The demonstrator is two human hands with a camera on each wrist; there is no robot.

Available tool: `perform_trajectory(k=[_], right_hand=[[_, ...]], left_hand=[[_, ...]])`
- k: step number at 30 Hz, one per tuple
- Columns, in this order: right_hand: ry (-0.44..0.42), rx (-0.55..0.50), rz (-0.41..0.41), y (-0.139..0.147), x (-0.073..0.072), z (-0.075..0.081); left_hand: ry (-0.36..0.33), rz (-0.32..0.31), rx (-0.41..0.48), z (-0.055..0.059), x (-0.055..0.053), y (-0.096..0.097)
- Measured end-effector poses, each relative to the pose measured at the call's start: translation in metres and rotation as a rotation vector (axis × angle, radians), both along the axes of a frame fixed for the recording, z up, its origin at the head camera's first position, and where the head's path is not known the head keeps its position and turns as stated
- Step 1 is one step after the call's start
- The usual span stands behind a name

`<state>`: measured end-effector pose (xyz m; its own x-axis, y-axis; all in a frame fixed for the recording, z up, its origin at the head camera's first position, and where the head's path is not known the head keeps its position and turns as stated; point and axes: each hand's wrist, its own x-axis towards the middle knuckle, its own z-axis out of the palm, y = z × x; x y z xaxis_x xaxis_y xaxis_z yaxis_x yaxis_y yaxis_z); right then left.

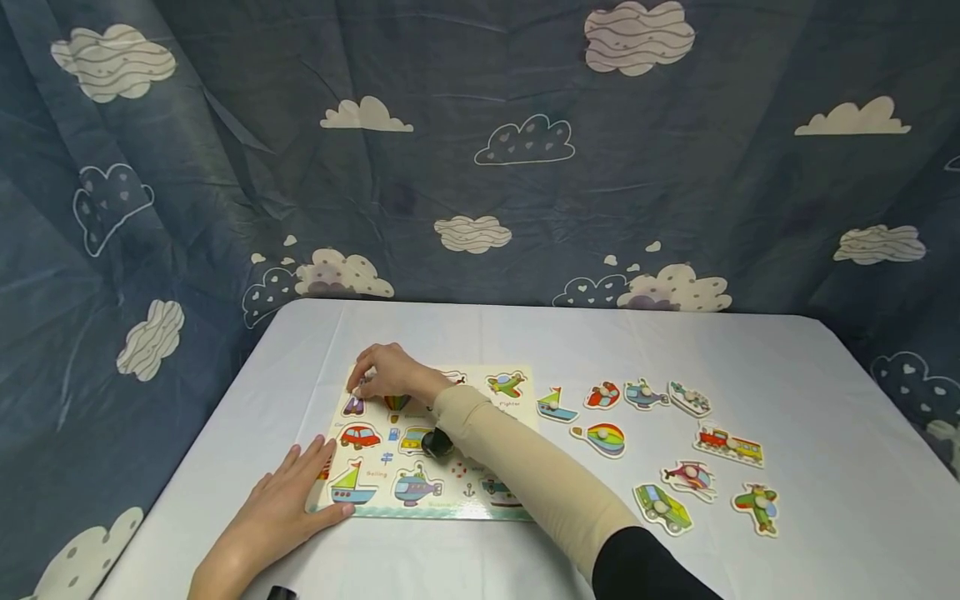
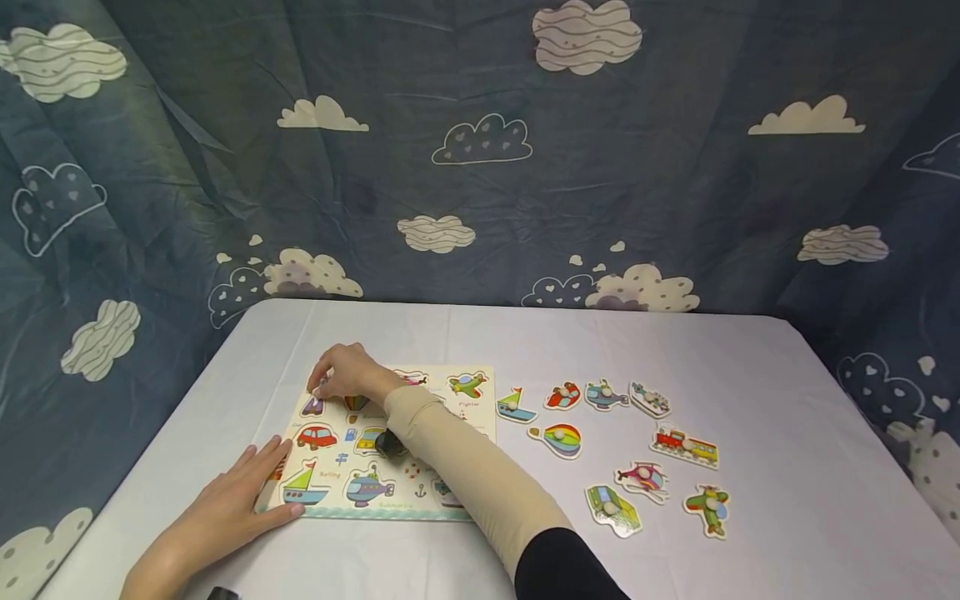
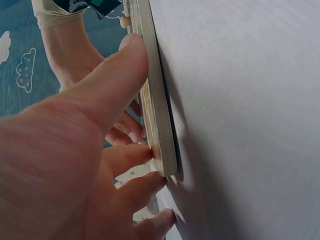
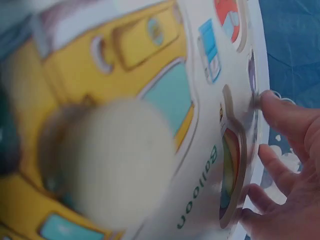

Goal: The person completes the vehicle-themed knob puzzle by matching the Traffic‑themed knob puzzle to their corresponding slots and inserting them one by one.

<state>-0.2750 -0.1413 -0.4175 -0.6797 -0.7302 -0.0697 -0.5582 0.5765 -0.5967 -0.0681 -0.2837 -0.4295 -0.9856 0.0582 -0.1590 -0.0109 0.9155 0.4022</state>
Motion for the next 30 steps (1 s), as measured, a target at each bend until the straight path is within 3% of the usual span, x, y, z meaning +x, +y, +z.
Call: perform_trajectory(k=[13,19,30], right_hand=[[-0.069,-0.046,-0.009,0.011,-0.006,0.006],[-0.049,-0.114,0.05,0.028,-0.014,0.013],[0.002,-0.149,0.014,0.065,-0.028,0.032]], left_hand=[[-0.012,0.003,-0.002,0.0,-0.001,0.0],[-0.005,0.008,0.0,-0.001,0.0,0.0],[0.014,0.003,0.009,-0.001,0.001,0.0]])
